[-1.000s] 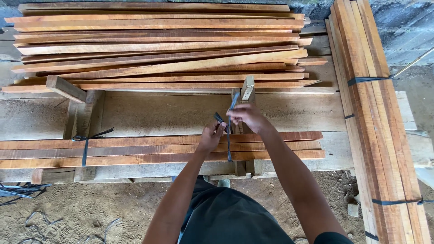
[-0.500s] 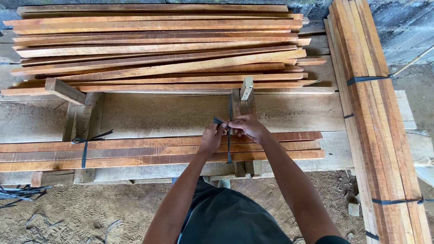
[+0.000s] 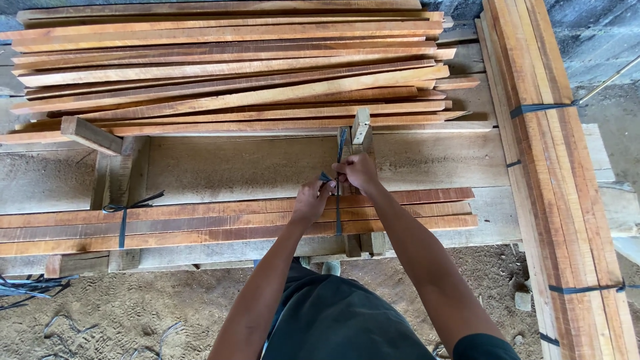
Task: Bundling several wooden planks together using flexible black straps.
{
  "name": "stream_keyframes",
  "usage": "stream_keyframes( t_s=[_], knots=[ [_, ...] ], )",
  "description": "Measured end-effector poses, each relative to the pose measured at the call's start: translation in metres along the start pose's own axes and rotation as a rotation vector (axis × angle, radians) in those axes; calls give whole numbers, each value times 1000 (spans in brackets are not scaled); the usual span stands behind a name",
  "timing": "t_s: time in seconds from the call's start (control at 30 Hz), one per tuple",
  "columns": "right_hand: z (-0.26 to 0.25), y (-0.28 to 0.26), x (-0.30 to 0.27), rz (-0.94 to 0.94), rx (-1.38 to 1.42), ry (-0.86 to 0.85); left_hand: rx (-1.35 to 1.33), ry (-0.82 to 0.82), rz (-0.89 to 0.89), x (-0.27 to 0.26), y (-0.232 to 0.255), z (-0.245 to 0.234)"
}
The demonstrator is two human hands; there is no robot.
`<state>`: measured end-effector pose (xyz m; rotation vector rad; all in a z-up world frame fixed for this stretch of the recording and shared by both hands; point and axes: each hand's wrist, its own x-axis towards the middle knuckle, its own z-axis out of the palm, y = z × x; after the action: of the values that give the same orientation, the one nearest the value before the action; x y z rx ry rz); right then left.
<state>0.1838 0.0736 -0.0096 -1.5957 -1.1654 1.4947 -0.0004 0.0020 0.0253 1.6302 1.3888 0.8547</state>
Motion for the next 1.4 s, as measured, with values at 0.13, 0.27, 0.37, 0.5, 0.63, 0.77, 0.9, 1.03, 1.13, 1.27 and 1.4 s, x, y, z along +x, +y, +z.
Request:
stream_keyframes(
  t_s=[0.13, 0.27, 0.37, 0.5, 0.63, 0.77, 0.9, 1.03, 1.13, 1.27, 1.4],
  knots=[
    [-7, 7, 3, -17, -67, 7, -34, 37, 23, -5, 11, -3],
    [-21, -16, -17, 165, 99, -261, -78, 97, 9, -9, 9, -3],
    [-29, -28, -32, 157, 128, -385, -83, 118, 20, -11, 19, -7],
    [-32, -20, -31, 116, 205, -421, -73, 153, 56, -11, 17, -7],
    [-26, -8, -20, 113, 213, -396, -96, 170, 92, -9, 14, -3],
    [-19, 5, -7, 88, 187, -272, -92, 113, 42, -7, 17, -5],
    [-9, 38, 12, 40, 72, -74, -38, 67, 34, -4, 5, 2],
    [-10, 38, 10, -56, -78, -28, -1, 86, 108, -2, -4, 7],
    [-12, 46, 15, -150, -332, 19, -40, 127, 96, -6, 1, 8],
    [-12, 41, 3, -178, -345, 1, -111, 130, 67, -16, 8, 17],
    [-5, 19, -19, -207, -491, 49, -108, 159, 157, -41, 8, 24]
  ],
)
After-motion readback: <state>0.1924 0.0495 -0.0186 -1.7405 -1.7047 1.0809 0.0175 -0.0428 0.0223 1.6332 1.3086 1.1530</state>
